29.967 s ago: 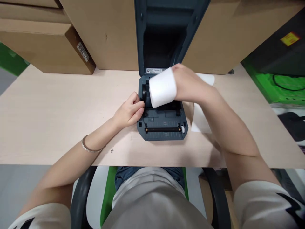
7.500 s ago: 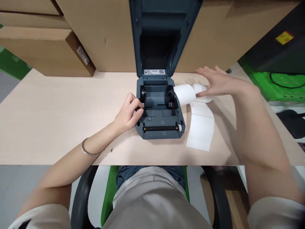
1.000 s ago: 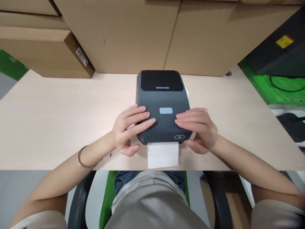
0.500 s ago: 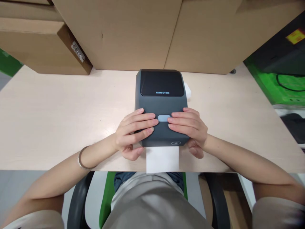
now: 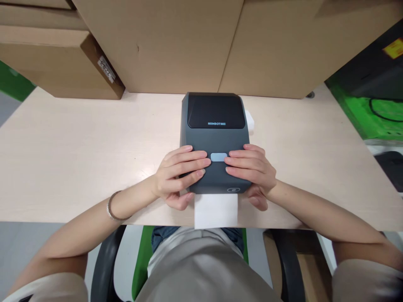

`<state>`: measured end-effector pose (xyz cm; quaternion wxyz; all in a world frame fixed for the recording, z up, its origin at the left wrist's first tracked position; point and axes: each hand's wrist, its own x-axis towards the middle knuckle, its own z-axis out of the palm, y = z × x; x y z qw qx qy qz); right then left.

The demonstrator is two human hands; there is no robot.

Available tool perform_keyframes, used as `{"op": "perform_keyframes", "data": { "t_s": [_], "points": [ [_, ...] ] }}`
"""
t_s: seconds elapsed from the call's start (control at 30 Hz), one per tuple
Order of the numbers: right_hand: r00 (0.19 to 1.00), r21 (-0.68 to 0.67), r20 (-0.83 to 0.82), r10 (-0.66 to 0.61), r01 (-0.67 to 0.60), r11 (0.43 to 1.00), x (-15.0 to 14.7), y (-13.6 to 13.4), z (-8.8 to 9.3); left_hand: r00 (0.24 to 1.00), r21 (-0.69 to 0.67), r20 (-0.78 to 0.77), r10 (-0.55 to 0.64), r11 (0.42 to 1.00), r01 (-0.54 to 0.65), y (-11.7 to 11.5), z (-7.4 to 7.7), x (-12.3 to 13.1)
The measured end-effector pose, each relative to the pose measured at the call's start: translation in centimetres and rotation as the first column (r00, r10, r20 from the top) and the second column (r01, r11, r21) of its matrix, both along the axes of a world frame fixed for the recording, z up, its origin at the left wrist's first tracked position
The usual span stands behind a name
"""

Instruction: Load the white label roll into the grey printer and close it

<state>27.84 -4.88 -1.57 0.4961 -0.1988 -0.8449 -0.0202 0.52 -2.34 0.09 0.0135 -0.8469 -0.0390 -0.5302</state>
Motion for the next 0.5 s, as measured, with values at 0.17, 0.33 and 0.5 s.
{"op": "perform_keyframes", "data": {
  "t_s": [0.17, 0.33, 0.5],
  "points": [
    [0.988, 0.116, 0.126, 0.085, -0.1, 0.988, 0.7, 0.8, 3.0, 0.989, 0.057, -0.063, 0.135, 0.99, -0.131, 0.0, 1.2, 0.4],
    [0.988, 0.13, 0.099, 0.116, -0.129, 0.983, 0.9, 1.4, 3.7, 0.966, 0.086, -0.139, 0.218, 0.974, -0.208, -0.4, 1.7, 0.7],
    [0.995, 0.075, 0.085, 0.06, -0.067, 0.995, -0.2, 0.9, 3.7, 0.959, 0.074, -0.157, 0.237, 0.971, -0.228, -0.9, 2.4, 1.0]
  ]
}}
